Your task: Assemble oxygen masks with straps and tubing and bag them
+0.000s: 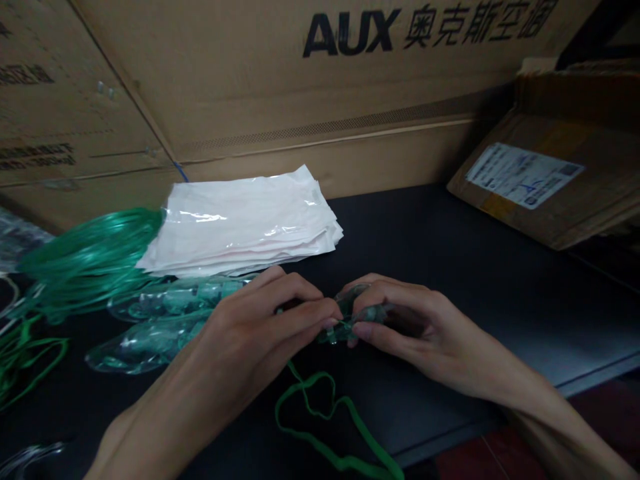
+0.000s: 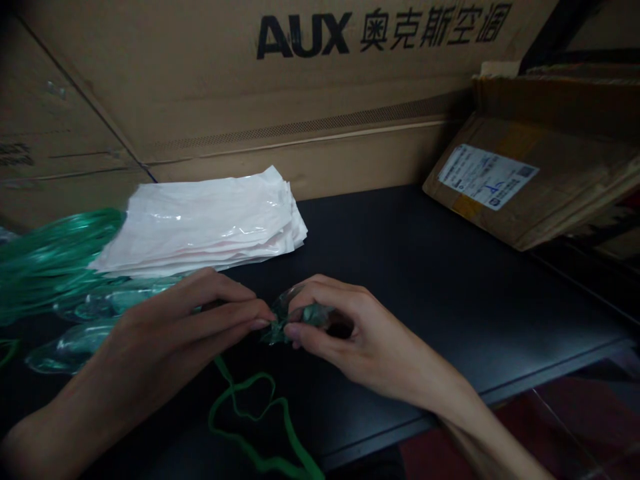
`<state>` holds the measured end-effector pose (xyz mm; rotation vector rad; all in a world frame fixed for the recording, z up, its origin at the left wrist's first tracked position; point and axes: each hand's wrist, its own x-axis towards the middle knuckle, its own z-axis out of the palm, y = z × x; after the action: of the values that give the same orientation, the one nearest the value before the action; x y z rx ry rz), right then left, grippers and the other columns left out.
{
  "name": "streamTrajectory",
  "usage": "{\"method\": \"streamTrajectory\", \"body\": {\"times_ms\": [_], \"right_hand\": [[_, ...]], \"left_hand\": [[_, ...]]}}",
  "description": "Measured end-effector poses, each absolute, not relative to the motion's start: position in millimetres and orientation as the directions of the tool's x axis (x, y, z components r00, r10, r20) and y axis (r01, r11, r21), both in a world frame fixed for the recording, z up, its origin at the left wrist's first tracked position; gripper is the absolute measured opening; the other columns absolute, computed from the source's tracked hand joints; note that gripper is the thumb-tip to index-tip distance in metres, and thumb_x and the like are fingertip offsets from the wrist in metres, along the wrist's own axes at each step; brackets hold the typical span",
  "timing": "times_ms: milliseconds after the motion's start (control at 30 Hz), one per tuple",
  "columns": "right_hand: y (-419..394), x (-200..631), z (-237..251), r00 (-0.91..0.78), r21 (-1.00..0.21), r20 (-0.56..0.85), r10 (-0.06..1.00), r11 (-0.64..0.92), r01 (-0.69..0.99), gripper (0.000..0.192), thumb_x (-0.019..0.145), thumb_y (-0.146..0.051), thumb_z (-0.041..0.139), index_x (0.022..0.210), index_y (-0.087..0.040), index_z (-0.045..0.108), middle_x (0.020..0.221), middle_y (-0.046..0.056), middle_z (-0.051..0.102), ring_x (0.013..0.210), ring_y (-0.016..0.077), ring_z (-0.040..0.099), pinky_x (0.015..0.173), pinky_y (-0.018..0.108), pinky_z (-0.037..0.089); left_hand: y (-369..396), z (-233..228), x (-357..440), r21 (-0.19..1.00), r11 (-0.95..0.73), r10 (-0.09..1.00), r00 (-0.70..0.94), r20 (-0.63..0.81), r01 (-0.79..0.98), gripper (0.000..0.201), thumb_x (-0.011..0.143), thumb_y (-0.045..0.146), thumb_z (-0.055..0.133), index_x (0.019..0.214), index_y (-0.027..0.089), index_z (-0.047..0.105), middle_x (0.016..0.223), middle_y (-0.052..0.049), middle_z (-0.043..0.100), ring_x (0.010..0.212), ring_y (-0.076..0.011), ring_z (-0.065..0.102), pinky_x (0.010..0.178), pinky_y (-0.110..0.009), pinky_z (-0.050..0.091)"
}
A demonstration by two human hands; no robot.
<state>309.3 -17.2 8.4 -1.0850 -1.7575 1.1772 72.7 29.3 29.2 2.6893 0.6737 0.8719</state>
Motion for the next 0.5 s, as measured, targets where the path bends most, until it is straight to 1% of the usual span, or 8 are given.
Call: {"method": "streamTrajectory", "body": {"times_ms": [100, 200, 267, 400, 500], "right_hand": [[-17.6, 307.7, 7.9, -0.365, -0.952, 0.101, 0.926, 0.197, 0.235, 0.015, 0.098, -0.037, 0.068, 0.090, -0.024, 0.069, 0.103, 0.004, 0.070, 0.092, 0.0199, 0.070, 0.079, 0.031, 0.056], [-17.5, 306.6, 6.8, -0.351, -0.950, 0.070, 0.934, 0.170, 0.263, 0.013, 0.098, -0.037, 0.068, 0.094, -0.024, 0.068, 0.095, 0.002, 0.068, 0.074, 0.0155, 0.067, 0.067, 0.028, 0.055], [-17.6, 306.2, 5.9, -0.331, -0.939, 0.056, 0.942, 0.163, 0.303, 0.011, 0.097, -0.035, 0.068, 0.097, -0.024, 0.069, 0.090, 0.001, 0.068, 0.066, 0.0135, 0.064, 0.059, 0.025, 0.052], [-18.6, 305.9, 4.5, -0.307, -0.919, 0.048, 0.951, 0.162, 0.359, 0.009, 0.095, -0.033, 0.069, 0.099, -0.025, 0.070, 0.085, -0.001, 0.068, 0.059, 0.0109, 0.059, 0.051, 0.023, 0.046], [-19.4, 306.0, 3.5, -0.294, -0.916, 0.043, 0.955, 0.155, 0.370, 0.010, 0.094, -0.034, 0.071, 0.098, -0.026, 0.070, 0.075, -0.004, 0.065, 0.056, 0.0109, 0.057, 0.050, 0.022, 0.044]], "left_hand": [[29.4, 28.1, 70.4, 0.281, -0.890, 0.454, 0.752, 0.479, 0.358, 0.020, 0.106, 0.020, 0.053, 0.102, 0.022, 0.073, 0.093, -0.001, 0.071, 0.081, -0.0145, 0.065, 0.074, -0.025, 0.054], [30.2, 27.1, 68.5, 0.212, -0.910, 0.414, 0.783, 0.464, 0.356, 0.022, 0.107, 0.017, 0.049, 0.105, 0.021, 0.071, 0.095, -0.002, 0.070, 0.082, -0.0152, 0.062, 0.074, -0.026, 0.053], [30.8, 26.3, 67.6, 0.184, -0.918, 0.397, 0.800, 0.451, 0.352, 0.022, 0.107, 0.015, 0.049, 0.108, 0.021, 0.070, 0.097, -0.002, 0.069, 0.084, -0.0156, 0.060, 0.075, -0.026, 0.052], [30.6, 24.5, 67.0, 0.167, -0.923, 0.385, 0.809, 0.444, 0.348, 0.019, 0.106, 0.013, 0.052, 0.111, 0.020, 0.068, 0.099, -0.002, 0.068, 0.087, -0.0167, 0.059, 0.078, -0.028, 0.052], [29.6, 23.8, 68.1, 0.195, -0.916, 0.400, 0.797, 0.452, 0.350, 0.018, 0.105, 0.013, 0.053, 0.109, 0.020, 0.070, 0.099, -0.003, 0.069, 0.087, -0.0166, 0.060, 0.080, -0.029, 0.052]]}}
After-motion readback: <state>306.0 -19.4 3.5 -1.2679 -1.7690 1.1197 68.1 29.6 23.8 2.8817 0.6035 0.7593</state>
